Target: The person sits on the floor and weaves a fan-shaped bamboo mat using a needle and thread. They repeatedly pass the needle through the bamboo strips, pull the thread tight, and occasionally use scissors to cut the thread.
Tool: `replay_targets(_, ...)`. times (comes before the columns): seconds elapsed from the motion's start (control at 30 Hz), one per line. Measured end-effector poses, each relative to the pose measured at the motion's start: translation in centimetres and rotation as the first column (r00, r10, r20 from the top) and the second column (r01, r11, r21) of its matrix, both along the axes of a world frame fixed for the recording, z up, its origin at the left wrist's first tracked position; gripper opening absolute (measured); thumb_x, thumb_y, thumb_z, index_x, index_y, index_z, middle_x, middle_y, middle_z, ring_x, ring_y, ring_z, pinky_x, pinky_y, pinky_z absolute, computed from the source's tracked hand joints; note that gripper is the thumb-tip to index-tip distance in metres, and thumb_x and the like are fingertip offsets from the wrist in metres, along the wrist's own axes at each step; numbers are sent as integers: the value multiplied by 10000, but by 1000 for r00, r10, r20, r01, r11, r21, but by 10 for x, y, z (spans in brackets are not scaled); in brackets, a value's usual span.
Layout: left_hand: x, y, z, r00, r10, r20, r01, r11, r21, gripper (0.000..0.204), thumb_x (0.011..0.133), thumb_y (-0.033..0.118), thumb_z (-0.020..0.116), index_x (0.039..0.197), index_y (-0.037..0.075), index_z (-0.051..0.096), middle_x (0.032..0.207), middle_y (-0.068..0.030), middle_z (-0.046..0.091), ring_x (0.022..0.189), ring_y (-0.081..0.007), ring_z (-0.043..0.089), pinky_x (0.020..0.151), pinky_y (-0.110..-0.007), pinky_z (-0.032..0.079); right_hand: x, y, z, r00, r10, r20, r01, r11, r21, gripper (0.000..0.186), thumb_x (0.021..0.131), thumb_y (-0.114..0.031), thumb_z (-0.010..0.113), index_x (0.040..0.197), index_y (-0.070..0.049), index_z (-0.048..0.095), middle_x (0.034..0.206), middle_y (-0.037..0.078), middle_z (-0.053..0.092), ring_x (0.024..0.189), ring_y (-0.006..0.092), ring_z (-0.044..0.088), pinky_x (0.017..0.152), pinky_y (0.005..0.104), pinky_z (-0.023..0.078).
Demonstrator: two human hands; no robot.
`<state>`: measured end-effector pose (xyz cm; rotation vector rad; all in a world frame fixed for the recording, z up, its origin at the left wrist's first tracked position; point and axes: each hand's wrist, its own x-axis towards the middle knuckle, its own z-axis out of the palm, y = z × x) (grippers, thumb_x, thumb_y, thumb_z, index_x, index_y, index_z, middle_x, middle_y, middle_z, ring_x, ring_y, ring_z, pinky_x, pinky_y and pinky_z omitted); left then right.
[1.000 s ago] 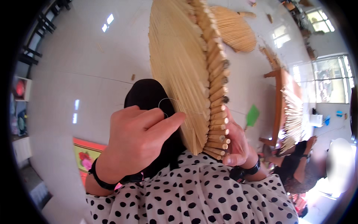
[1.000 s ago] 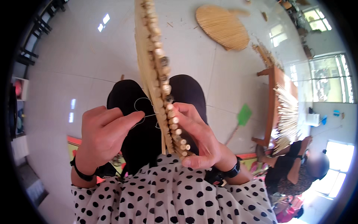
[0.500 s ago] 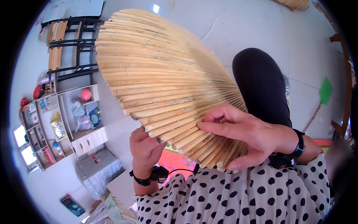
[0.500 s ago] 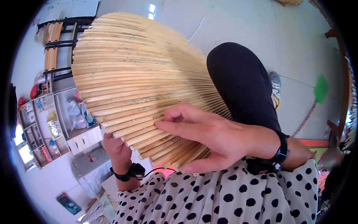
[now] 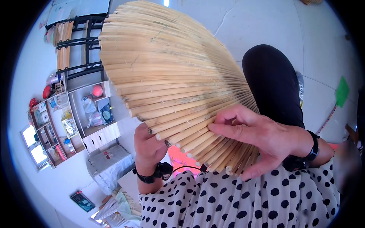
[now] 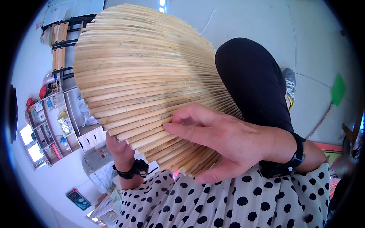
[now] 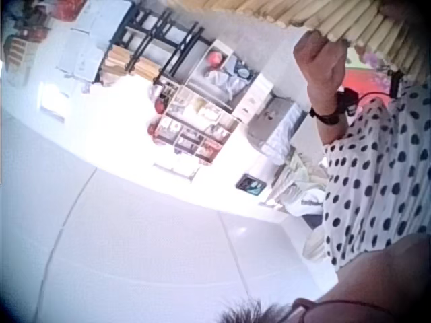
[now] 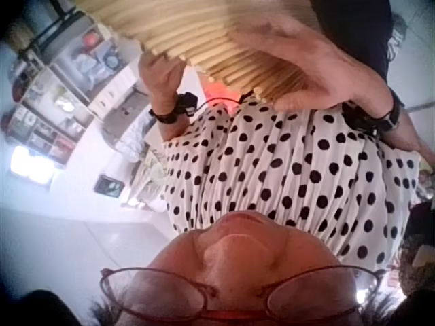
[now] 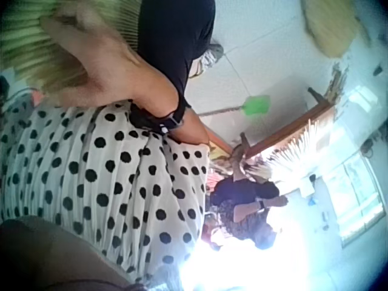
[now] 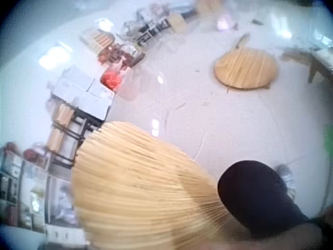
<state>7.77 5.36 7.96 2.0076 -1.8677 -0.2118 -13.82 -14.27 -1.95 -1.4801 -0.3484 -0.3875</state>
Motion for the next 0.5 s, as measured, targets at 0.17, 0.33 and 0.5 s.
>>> replay_targets(0.17,10,-34,10,967,-246,69,250,967,-57,151,697,113,717,845,135,695,696,-16,596,524,-207,519,462,-303,379,-15,-6,22,993,-84,-77,70,982,-174,1079,678,-501,851,1440,98,376,1340,223,407,1168,333,490,970,386,460)
replay_targets(0.33,14,-63,2,912,-376,166,397,910,-122,267,664,146,710,927,182,738,578,45,383,439,-120,364,424,-265,287,-37,4,47,921,-341,-187,234,870,-434,1002,688,-340,839,1456,78,347,1353,243,413,1182,379,500,979,402,463)
replay_targets(0.5,7,-88,-5,886,-421,196,453,876,-166,259,718,140,699,974,136,740,587,25,429,449,-147,411,435,-296,314,-48,8,56,833,-519,-193,365,777,-513,882,705,-146,770,1445,92,355,1354,266,410,1191,397,506,970,400,464)
